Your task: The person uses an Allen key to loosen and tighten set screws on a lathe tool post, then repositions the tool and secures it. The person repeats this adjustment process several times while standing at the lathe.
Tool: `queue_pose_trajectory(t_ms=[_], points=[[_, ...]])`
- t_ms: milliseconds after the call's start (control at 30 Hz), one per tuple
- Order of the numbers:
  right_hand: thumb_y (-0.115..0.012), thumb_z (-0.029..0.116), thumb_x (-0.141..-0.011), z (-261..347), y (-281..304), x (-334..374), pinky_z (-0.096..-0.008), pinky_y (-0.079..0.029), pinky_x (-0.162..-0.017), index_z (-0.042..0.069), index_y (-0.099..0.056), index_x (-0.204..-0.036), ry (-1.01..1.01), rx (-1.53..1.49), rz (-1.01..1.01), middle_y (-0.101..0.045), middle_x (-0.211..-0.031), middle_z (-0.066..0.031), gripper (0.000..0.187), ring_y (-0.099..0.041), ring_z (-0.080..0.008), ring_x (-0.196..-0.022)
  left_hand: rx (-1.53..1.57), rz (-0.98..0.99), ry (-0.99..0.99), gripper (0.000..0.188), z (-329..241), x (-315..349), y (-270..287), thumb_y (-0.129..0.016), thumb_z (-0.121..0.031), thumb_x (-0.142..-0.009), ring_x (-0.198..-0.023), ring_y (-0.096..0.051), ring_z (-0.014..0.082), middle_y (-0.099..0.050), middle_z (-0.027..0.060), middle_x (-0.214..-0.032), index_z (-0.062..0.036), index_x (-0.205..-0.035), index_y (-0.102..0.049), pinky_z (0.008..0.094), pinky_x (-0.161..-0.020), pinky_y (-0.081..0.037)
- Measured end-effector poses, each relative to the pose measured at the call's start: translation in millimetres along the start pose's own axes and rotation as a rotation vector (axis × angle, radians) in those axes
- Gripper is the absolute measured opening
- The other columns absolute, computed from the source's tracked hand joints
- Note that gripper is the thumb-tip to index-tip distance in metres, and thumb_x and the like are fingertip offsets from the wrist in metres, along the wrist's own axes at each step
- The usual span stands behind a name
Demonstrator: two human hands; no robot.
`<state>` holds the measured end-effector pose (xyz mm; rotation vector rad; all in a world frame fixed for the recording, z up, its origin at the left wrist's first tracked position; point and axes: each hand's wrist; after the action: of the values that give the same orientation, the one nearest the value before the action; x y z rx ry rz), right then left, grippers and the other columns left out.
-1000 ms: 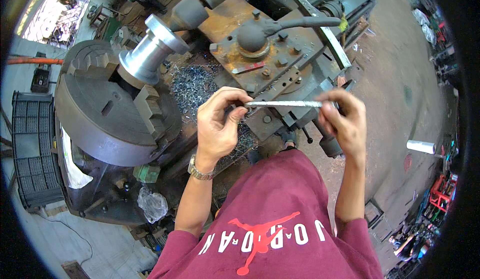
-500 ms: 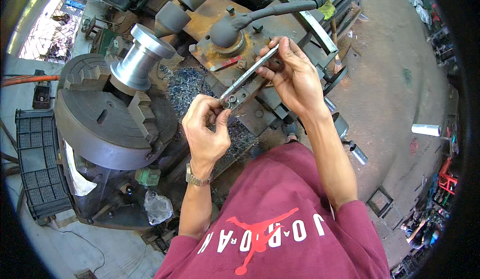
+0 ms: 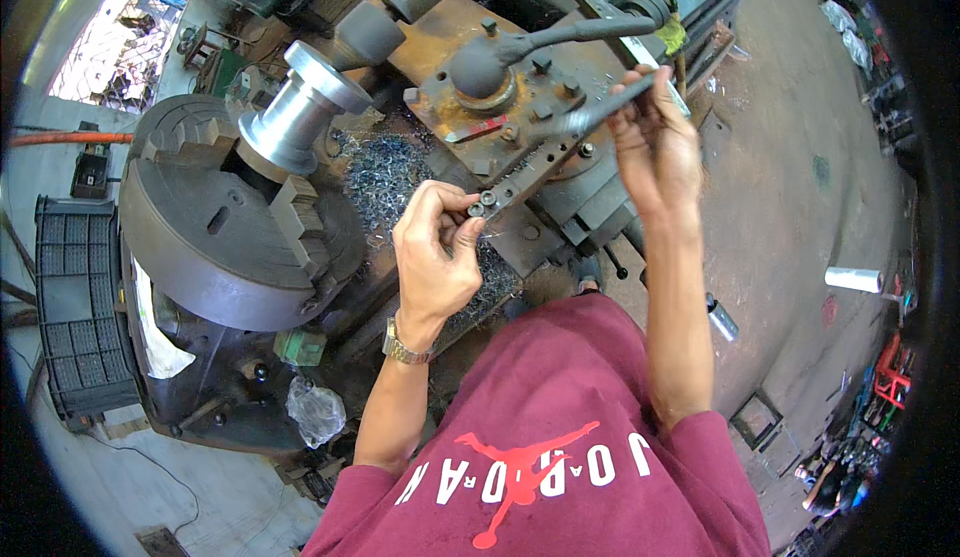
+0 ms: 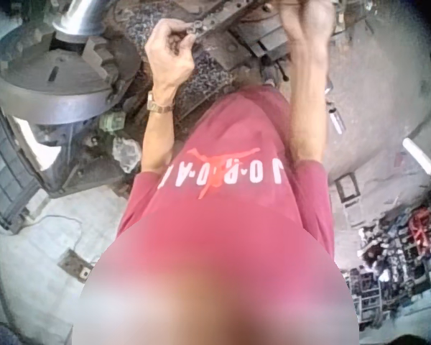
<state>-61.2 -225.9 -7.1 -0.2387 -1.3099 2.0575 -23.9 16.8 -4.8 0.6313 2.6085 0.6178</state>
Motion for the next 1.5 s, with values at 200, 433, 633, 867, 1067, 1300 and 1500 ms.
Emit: queue_pose_trajectory(t_ms=[200, 433, 633, 867, 1067, 1300, 1500], points=[[-0.053, 0.029, -0.108, 29, -10, 38, -0.0268, -0.052, -0.059, -0.004, -0.061, -0.120, -0.040, 0.470, 0.413, -0.060, -0.081, -0.0046, 0.036, -0.062, -0.0141, -0.068, -0.154, 0.053, -0.131, 0.017, -7, -8, 13, -0.072, 0.010, -0.079, -0.065, -0.056, 0.0100, -0.062, 0.0113, -0.088, 0.0055, -0.094, -0.063, 0.0246, -0.055, -0.043], [-0.077, 0.019, -0.089, 24, -68, 55, -0.0365, -0.047, -0.062, 0.001, -0.069, -0.110, 0.298, 1.467, 0.972, -0.069, -0.082, -0.0113, 0.029, -0.063, -0.0215, -0.067, -0.096, 0.153, -0.189, 0.031, -26, -30, 43, -0.078, 0.004, -0.077, -0.086, -0.065, 0.0236, -0.063, 0.0137, -0.101, 0.0017, -0.104, -0.065, 0.0322, -0.070, -0.054], [-0.083, 0.026, -0.084, 24, -113, 57, -0.0406, -0.048, -0.068, 0.001, -0.062, -0.091, 0.470, 1.709, 1.127, -0.066, -0.076, -0.0139, 0.034, -0.065, -0.0310, -0.074, 0.154, 0.238, -0.248, 0.021, -43, -30, 51, -0.077, -0.002, -0.084, -0.078, -0.069, 0.0175, -0.070, 0.0088, -0.088, 0.0026, -0.104, -0.069, 0.0297, -0.068, -0.054], [-0.081, 0.019, -0.084, 64, -144, 57, -0.0352, -0.050, -0.071, 0.001, -0.067, -0.096, 0.078, 1.971, 1.265, -0.067, -0.083, -0.0111, 0.027, -0.064, -0.0220, -0.077, 0.258, 0.211, -0.141, 0.016, -38, -16, 56, -0.066, -0.012, -0.100, -0.070, -0.065, 0.0116, -0.070, 0.0061, -0.080, 0.0036, -0.100, -0.071, 0.0269, -0.064, -0.052], [-0.075, 0.004, -0.089, 83, -135, 67, -0.0260, -0.051, -0.081, 0.000, -0.069, -0.104, 0.233, 1.773, 1.086, -0.068, -0.094, -0.0009, 0.017, -0.061, -0.0083, -0.088, 0.488, 0.254, 0.006, 0.027, -22, -19, 49, -0.060, -0.022, -0.105, -0.085, -0.066, 0.0124, -0.073, 0.0066, -0.097, 0.0026, -0.109, -0.071, 0.0252, -0.075, -0.050], [-0.061, 0.006, -0.092, 58, -140, 91, -0.0406, -0.055, -0.071, -0.002, -0.070, -0.101, 0.791, 1.772, 1.042, -0.070, -0.083, -0.0201, 0.015, -0.069, -0.0341, -0.075, 0.174, 0.297, -0.267, 0.027, -32, -28, 47, -0.066, -0.009, -0.098, -0.089, -0.066, 0.0134, -0.073, 0.0068, -0.107, 0.0001, -0.123, -0.067, 0.0294, -0.085, -0.053], [-0.061, 0.017, -0.096, 14, -126, 79, -0.0443, -0.055, -0.075, 0.000, -0.069, -0.103, 0.738, 1.617, 0.866, -0.070, -0.085, -0.0210, 0.020, -0.067, -0.0390, -0.077, 0.315, 0.333, -0.104, 0.025, -34, -35, 43, -0.056, 0.006, -0.097, -0.098, -0.070, 0.0154, -0.074, 0.0096, -0.102, 0.0037, -0.119, -0.068, 0.0308, -0.091, -0.055]])
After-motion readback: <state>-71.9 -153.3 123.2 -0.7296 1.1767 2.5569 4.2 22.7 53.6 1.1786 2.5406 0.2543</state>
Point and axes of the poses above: each hand's wrist, its own x-axis away from the middle knuckle, its own y-axis out of the back of the hand, z = x × y
